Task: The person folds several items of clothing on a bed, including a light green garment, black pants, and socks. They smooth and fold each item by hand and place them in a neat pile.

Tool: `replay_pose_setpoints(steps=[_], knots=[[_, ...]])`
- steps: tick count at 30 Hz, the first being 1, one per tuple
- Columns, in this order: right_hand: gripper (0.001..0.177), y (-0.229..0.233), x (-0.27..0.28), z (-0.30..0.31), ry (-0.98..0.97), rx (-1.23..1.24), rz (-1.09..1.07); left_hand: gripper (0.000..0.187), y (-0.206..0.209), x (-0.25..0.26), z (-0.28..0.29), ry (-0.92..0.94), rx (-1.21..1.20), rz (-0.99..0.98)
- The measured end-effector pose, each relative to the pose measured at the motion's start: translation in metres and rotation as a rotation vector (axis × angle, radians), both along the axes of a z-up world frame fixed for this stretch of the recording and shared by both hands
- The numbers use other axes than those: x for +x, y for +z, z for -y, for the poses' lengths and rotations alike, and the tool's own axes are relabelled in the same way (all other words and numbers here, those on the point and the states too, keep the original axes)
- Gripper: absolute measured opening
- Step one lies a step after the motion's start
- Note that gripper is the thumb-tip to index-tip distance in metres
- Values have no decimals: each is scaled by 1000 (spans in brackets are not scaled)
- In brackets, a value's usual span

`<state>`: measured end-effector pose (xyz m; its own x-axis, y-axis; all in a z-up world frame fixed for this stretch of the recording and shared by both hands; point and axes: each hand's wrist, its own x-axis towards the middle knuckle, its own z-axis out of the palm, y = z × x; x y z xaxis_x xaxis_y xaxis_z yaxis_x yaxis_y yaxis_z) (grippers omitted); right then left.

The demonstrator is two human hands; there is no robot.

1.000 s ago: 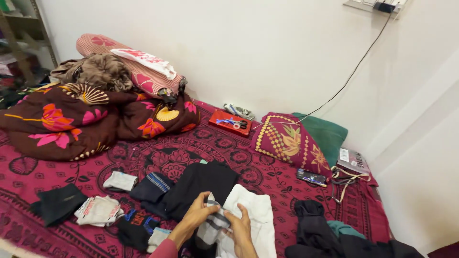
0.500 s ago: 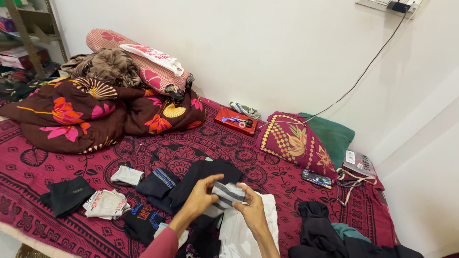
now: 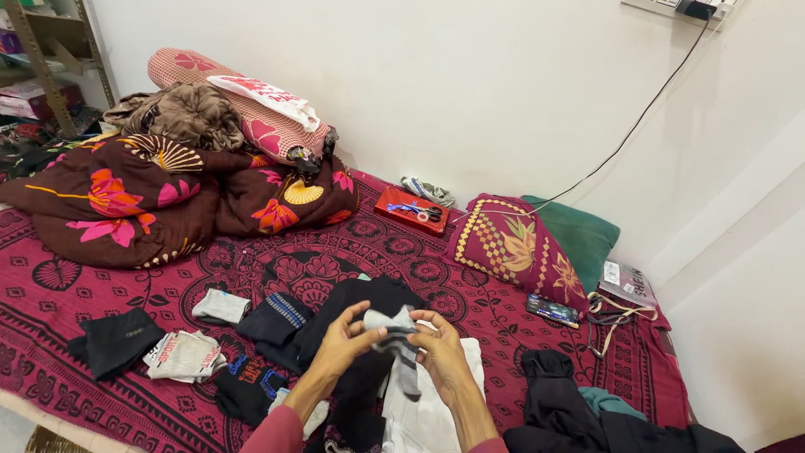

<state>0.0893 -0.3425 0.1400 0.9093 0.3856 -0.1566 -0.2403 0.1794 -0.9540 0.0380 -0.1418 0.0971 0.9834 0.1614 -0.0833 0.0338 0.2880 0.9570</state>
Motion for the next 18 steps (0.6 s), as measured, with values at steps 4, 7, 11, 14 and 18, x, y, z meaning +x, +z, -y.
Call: replay_pose_setpoints(steps=[4,7,11,14,18], knots=[[42,2,2,-1,-11,114,-99,84,-23,3,3,87,230,32],[41,-4,8,1,12,246,-118,79,-37,0,2,54,273,117],[39,-4,18,3,-5,318,-170,62,-34,-2,-1,-104,62,176],[45,-4,14,1,-64,149,-79,52,-25,-2,5,-191,-270,188],[51,-6,3,0,-202,-157,-86,52,-11,-8,20,-176,-660,-21]])
